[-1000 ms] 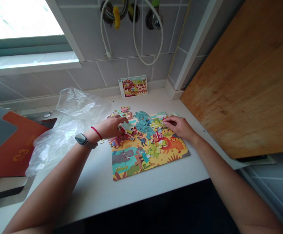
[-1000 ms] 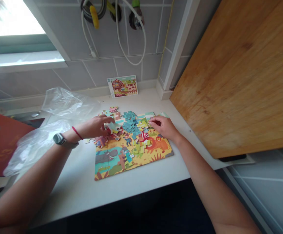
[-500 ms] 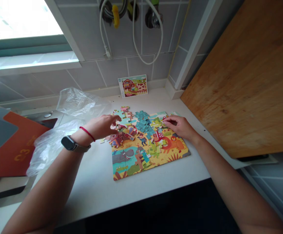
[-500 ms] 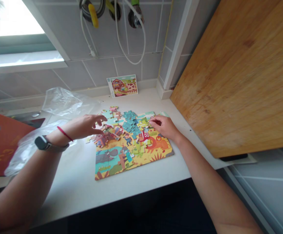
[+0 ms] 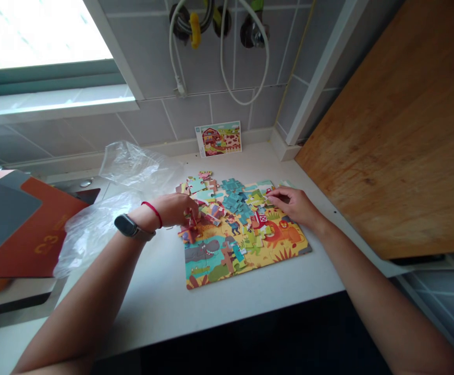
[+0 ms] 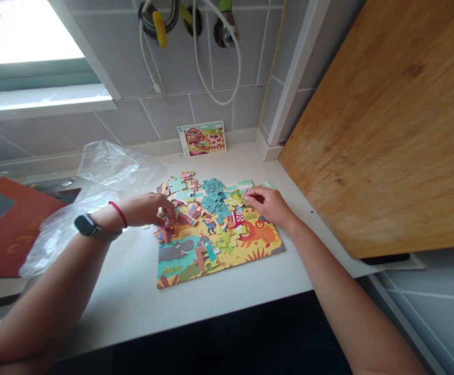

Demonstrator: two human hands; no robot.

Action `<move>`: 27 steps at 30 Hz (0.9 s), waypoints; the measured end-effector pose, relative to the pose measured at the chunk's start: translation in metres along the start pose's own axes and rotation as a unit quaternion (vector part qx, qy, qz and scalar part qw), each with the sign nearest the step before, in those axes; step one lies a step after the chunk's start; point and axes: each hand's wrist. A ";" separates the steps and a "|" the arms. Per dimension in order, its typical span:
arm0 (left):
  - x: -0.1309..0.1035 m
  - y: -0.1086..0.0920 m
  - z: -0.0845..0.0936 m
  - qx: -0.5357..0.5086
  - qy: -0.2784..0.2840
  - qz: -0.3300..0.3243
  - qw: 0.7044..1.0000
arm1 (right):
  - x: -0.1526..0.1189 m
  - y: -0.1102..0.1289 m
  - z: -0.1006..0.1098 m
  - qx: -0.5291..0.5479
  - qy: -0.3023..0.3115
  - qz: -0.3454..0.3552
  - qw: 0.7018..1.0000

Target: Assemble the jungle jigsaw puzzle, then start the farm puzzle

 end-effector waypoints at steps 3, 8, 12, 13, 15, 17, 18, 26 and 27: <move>0.001 -0.005 0.001 -0.009 0.020 -0.013 1.000 | 0.000 0.000 0.000 -0.002 0.000 0.001 1.000; 0.003 -0.024 -0.003 0.007 -0.069 0.032 0.997 | 0.000 0.000 0.000 -0.002 0.001 0.002 1.000; 0.006 -0.038 -0.010 0.024 -0.084 0.063 0.994 | 0.001 0.001 0.000 -0.001 0.000 -0.001 1.000; 0.007 -0.040 -0.012 0.022 -0.094 0.054 0.994 | 0.001 0.001 0.000 -0.001 -0.001 -0.002 1.000; 0.010 -0.040 -0.014 0.013 -0.112 0.025 0.993 | 0.001 0.001 0.000 0.001 -0.002 -0.004 1.000; 0.016 -0.037 -0.016 0.001 -0.129 0.008 0.992 | 0.001 0.001 0.000 0.002 -0.002 -0.005 1.000; 0.019 -0.035 -0.017 -0.005 -0.137 0.007 0.991 | 0.001 0.001 0.000 0.002 -0.002 -0.005 1.000; 0.026 -0.025 -0.015 -0.070 -0.141 0.021 0.987 | 0.000 0.000 -0.001 0.002 -0.003 0.001 1.000; 0.022 -0.026 -0.014 -0.071 -0.128 0.013 0.989 | 0.000 0.000 -0.001 0.001 -0.003 0.002 1.000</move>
Point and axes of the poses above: each hand's wrist, its own x-axis towards the middle knuckle, its own z-axis out of the back of the hand, y = z × x, and after that the axes turned 9 degrees about z, right-handed
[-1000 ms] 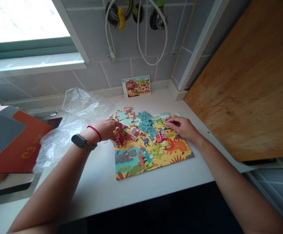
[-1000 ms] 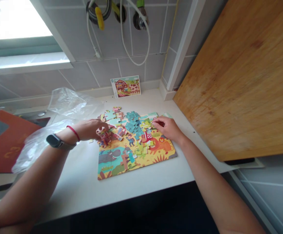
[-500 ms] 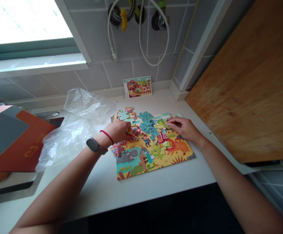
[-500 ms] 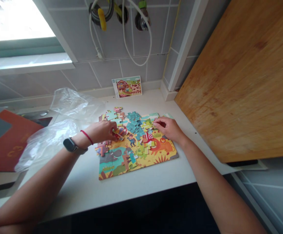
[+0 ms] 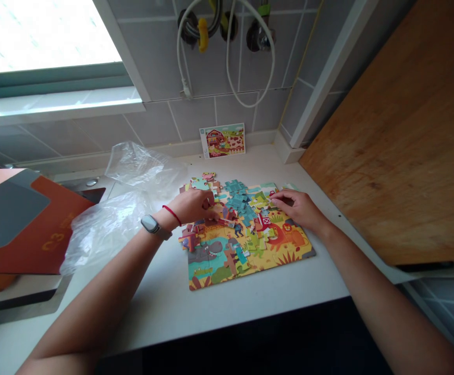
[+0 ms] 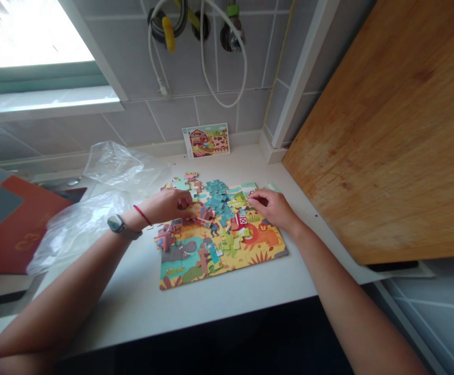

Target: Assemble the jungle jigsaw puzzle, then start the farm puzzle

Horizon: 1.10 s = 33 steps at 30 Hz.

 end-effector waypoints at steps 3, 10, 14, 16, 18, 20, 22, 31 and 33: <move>-0.013 -0.008 0.003 0.037 0.023 -0.022 0.999 | 0.000 0.000 0.000 0.001 0.001 0.002 1.000; -0.027 -0.022 0.000 0.084 0.040 0.002 0.996 | 0.001 0.001 0.000 0.001 0.001 0.001 1.000; -0.028 -0.024 0.003 0.054 0.053 0.015 0.997 | 0.000 -0.001 0.000 0.000 0.004 0.003 1.000; -0.030 -0.027 0.003 0.051 0.054 0.023 0.997 | 0.000 -0.002 0.000 -0.003 0.008 0.003 1.000; -0.032 -0.032 0.000 0.063 0.053 0.027 0.996 | 0.000 -0.003 0.000 -0.005 0.008 0.001 1.000; -0.033 -0.037 -0.004 0.087 0.041 0.031 0.995 | 0.000 -0.004 0.000 -0.004 0.008 0.001 1.000; -0.034 -0.040 -0.008 0.101 0.031 0.035 0.994 | 0.000 -0.005 0.000 0.001 0.008 0.003 1.000; -0.047 -0.031 -0.020 0.041 -0.030 0.029 0.998 | 0.001 -0.011 -0.005 0.016 -0.008 0.014 1.000; -0.054 -0.027 -0.016 0.037 -0.042 0.037 0.998 | 0.001 -0.013 -0.005 0.018 -0.011 0.018 1.000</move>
Point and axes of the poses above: each hand's wrist, its own x-axis towards the middle knuckle, its own z-axis out of the back of the hand, y = z × x, and after that the axes turned 9 degrees about z, right-handed
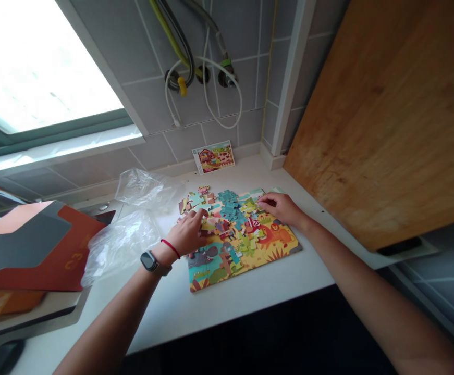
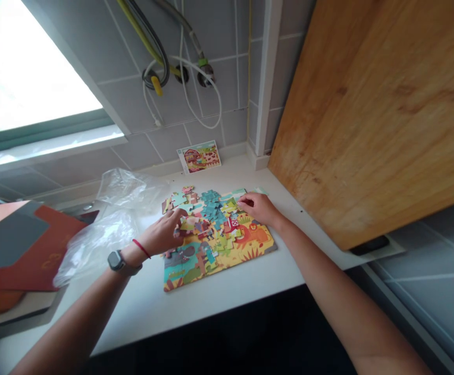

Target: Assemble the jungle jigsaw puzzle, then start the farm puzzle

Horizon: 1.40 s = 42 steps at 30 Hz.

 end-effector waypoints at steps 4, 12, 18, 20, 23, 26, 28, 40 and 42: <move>-0.014 0.005 0.022 0.060 -0.009 0.023 0.998 | 0.001 -0.003 -0.001 0.006 -0.003 0.006 1.000; -0.027 -0.002 0.070 0.210 -0.017 -0.011 0.978 | 0.003 -0.006 -0.004 0.028 -0.011 0.022 0.999; -0.051 0.029 0.083 0.122 0.008 0.013 0.992 | 0.004 -0.007 -0.003 0.038 -0.013 0.031 0.999; -0.069 0.035 0.074 0.069 -0.013 0.005 0.998 | 0.004 -0.007 -0.003 0.040 -0.013 0.030 0.999; -0.099 0.031 0.047 -0.029 -0.038 -0.034 0.998 | 0.004 -0.007 -0.004 0.035 -0.009 0.028 0.999; -0.124 0.018 0.010 -0.115 -0.052 -0.045 0.991 | 0.004 -0.007 -0.004 0.032 -0.006 0.022 0.999; -0.134 0.012 -0.012 -0.152 -0.062 -0.033 0.986 | 0.004 -0.007 -0.004 0.033 -0.009 0.016 0.999; -0.145 0.017 -0.053 -0.220 -0.089 -0.039 0.971 | 0.004 -0.009 -0.004 0.030 -0.015 0.027 0.999; -0.147 0.019 -0.058 -0.223 -0.099 -0.038 0.969 | 0.004 -0.010 -0.004 0.030 -0.015 0.027 0.999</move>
Point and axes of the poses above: each hand's wrist, its own x-axis towards the middle knuckle, its own z-axis out of the back of the hand, y = z × x, and after that the axes turned 9 degrees about z, right-handed
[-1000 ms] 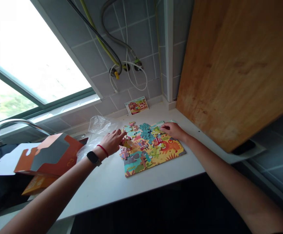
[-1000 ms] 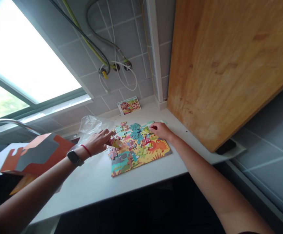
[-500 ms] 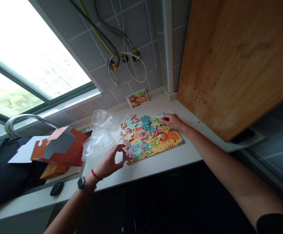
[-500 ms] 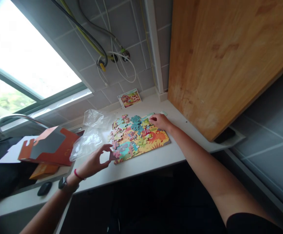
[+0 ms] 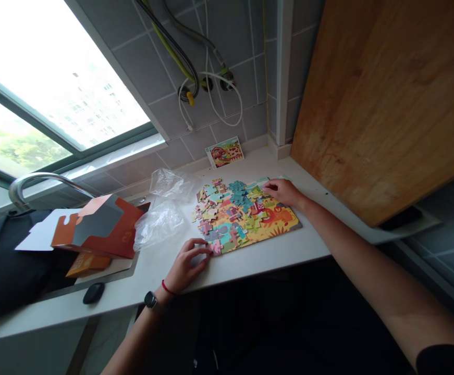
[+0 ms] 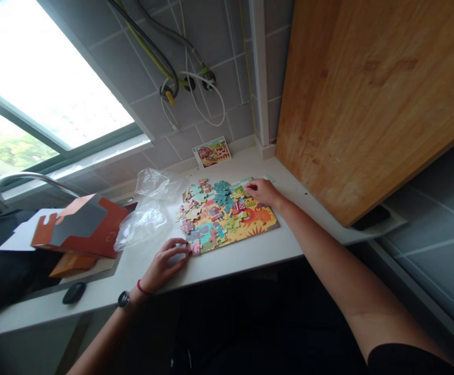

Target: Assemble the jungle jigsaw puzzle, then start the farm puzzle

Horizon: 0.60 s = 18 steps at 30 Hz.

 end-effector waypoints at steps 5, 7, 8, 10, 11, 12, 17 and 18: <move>-0.009 0.007 -0.010 0.009 -0.040 -0.009 0.999 | 0.000 0.000 0.000 0.003 0.001 -0.002 1.000; -0.011 0.007 -0.012 0.015 -0.046 -0.002 0.999 | 0.000 0.000 0.000 0.004 0.003 -0.003 1.000; -0.011 0.007 -0.013 0.018 -0.047 0.002 0.999 | 0.000 0.000 0.000 0.006 0.004 -0.004 1.000; -0.012 0.006 -0.013 0.020 -0.047 0.004 0.999 | 0.000 0.001 0.000 0.007 0.005 -0.006 1.000; -0.012 0.005 -0.012 0.019 -0.047 0.004 0.999 | 0.000 0.001 0.001 0.006 0.006 -0.007 1.000; -0.012 0.004 -0.012 0.018 -0.047 0.005 0.999 | 0.000 0.001 0.001 0.005 0.007 -0.007 1.000; -0.011 0.003 -0.012 0.016 -0.043 0.023 0.999 | 0.000 0.004 0.002 -0.005 0.001 -0.011 1.000; -0.011 0.003 -0.012 0.016 -0.044 0.022 0.999 | 0.000 0.005 0.002 -0.006 -0.006 -0.012 1.000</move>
Point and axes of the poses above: each hand's wrist, its own x-axis towards the middle knuckle, its own z-axis out of the back of the hand, y = z × x, and after that the axes turned 9 degrees about z, right-handed
